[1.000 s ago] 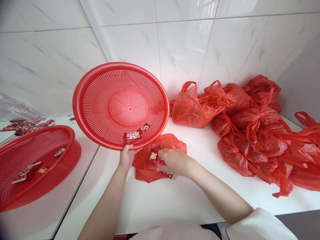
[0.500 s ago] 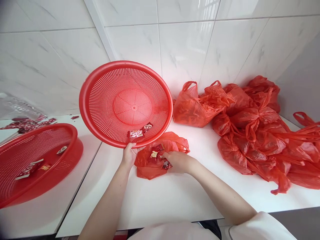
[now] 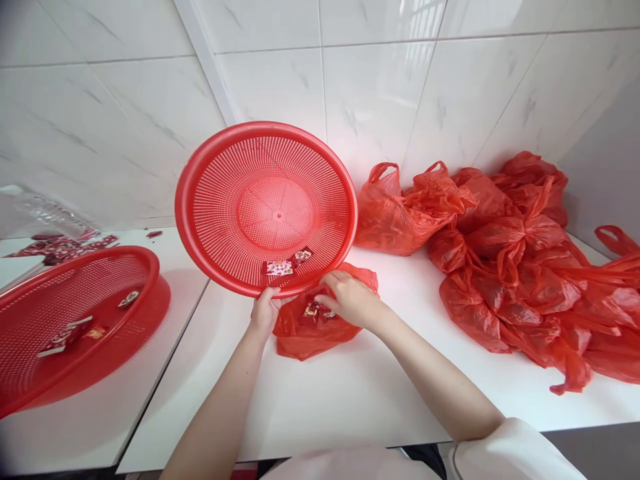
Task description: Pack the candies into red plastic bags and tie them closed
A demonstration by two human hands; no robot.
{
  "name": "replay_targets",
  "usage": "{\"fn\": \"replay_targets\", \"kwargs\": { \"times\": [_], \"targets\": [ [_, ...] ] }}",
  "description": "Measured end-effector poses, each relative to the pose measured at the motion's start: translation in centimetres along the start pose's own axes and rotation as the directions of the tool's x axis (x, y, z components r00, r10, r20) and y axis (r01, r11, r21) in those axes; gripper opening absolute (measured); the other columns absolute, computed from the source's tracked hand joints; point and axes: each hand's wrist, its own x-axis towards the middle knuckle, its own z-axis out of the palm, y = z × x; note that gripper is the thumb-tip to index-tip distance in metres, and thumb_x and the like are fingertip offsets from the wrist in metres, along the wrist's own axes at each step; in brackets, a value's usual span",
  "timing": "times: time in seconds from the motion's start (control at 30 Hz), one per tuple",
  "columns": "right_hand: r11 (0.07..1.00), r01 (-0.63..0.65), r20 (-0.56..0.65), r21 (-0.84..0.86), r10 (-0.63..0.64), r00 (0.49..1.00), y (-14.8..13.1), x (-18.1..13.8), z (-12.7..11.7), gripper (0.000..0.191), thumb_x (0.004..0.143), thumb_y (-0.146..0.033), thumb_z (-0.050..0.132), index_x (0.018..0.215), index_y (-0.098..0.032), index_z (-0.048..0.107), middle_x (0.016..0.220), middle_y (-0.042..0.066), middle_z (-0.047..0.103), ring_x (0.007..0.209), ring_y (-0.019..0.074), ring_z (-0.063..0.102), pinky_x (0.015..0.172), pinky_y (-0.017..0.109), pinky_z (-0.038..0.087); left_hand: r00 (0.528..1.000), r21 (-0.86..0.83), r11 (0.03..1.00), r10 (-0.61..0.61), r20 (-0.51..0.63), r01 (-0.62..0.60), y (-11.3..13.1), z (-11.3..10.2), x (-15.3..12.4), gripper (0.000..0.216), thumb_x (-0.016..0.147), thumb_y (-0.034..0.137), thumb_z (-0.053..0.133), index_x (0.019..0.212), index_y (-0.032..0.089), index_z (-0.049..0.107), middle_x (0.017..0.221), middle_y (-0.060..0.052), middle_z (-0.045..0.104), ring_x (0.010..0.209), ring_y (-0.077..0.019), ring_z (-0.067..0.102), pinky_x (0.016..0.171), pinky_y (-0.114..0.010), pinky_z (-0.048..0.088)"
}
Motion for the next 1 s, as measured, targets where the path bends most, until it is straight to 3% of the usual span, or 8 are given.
{"fn": "replay_targets", "kwargs": {
  "times": [0.3,0.43,0.5,0.57,0.67,0.73,0.83,1.0],
  "targets": [
    [0.987,0.117,-0.129,-0.114,-0.131,0.983,-2.0,7.9,4.8,0.037,0.091,-0.022,0.050,0.127,-0.012,0.052,0.119,0.016,0.062,0.112,0.0258,0.056,0.098,0.040,0.040,0.999,-0.035,0.999,-0.030,0.014,0.031,-0.5,0.1,-0.4,0.034,0.056,0.018,0.065,0.091,0.016,0.066,0.089,-0.004,0.073,0.096,-0.0293,0.067,0.085,-0.045,0.054],
    [0.964,0.053,-0.230,0.260,0.009,0.973,-1.1,9.5,5.9,0.030,0.096,-0.031,0.041,0.114,-0.017,0.060,0.099,0.010,0.068,0.091,0.0200,0.062,0.085,0.034,0.046,0.999,0.013,0.999,-0.043,-0.008,0.043,-0.5,-0.5,-0.3,0.026,0.058,0.021,0.065,0.084,0.015,0.067,0.085,-0.005,0.073,0.099,-0.0305,0.066,0.087,-0.047,0.053],
    [0.821,-0.014,-0.207,0.571,0.161,0.965,-0.5,9.7,5.6,0.029,0.094,-0.036,0.041,0.106,-0.019,0.062,0.090,0.006,0.069,0.081,0.0183,0.063,0.077,0.032,0.048,0.999,0.027,0.999,-0.038,-0.024,0.038,-0.3,-0.7,-0.2,0.026,0.059,0.022,0.066,0.083,0.015,0.067,0.086,-0.006,0.073,0.100,-0.0306,0.066,0.088,-0.047,0.052],
    [0.562,-0.113,-0.086,0.820,0.316,0.945,-0.1,9.8,5.1,0.029,0.088,-0.042,0.047,0.097,-0.020,0.063,0.087,0.005,0.069,0.075,0.0184,0.063,0.068,0.030,0.050,0.999,0.022,0.999,-0.044,-0.023,0.045,-0.2,-0.9,-0.1,0.026,0.058,0.021,0.066,0.084,0.015,0.067,0.086,-0.006,0.073,0.102,-0.0310,0.065,0.089,-0.048,0.051],
    [0.272,-0.191,0.052,0.943,0.445,0.894,0.1,9.5,3.9,0.034,0.082,-0.051,0.054,0.083,-0.019,0.065,0.077,0.004,0.069,0.067,0.0177,0.062,0.061,0.028,0.049,0.998,-0.001,0.998,-0.068,-0.010,0.068,0.0,-0.9,-0.1,0.028,0.059,0.022,0.066,0.086,0.016,0.068,0.085,-0.006,0.073,0.105,-0.0321,0.064,0.090,-0.049,0.051],
    [0.291,-0.196,0.042,0.936,0.463,0.886,0.0,9.1,3.1,0.042,0.079,-0.058,0.056,0.069,-0.018,0.063,0.061,0.002,0.063,0.056,0.0147,0.056,0.056,0.025,0.045,0.998,-0.012,0.998,-0.065,-0.011,0.065,0.1,-0.9,0.0,0.032,0.059,0.021,0.066,0.091,0.017,0.068,0.087,-0.006,0.074,0.105,-0.0320,0.064,0.090,-0.049,0.051],
    [0.462,-0.183,-0.028,0.868,0.413,0.910,-0.1,8.7,2.1,0.058,0.078,-0.069,0.052,0.050,-0.018,0.051,0.041,-0.003,0.044,0.040,0.0093,0.038,0.044,0.023,0.031,0.998,-0.016,0.998,-0.064,-0.001,0.064,0.1,-1.0,0.1,0.038,0.061,0.021,0.065,0.098,0.019,0.067,0.095,-0.006,0.073,0.105,-0.0307,0.064,0.089,-0.048,0.052],
    [0.640,-0.076,-0.168,0.765,0.312,0.935,0.3,8.5,1.6,0.061,0.080,-0.070,0.048,0.046,-0.020,0.038,0.039,-0.007,0.029,0.039,0.0069,0.023,0.042,0.024,0.021,0.995,0.009,0.995,-0.097,0.009,0.096,-0.2,-1.4,0.5,0.032,0.064,0.023,0.063,0.095,0.016,0.067,0.097,-0.008,0.072,0.102,-0.0303,0.065,0.088,-0.049,0.052]
  ]
}}
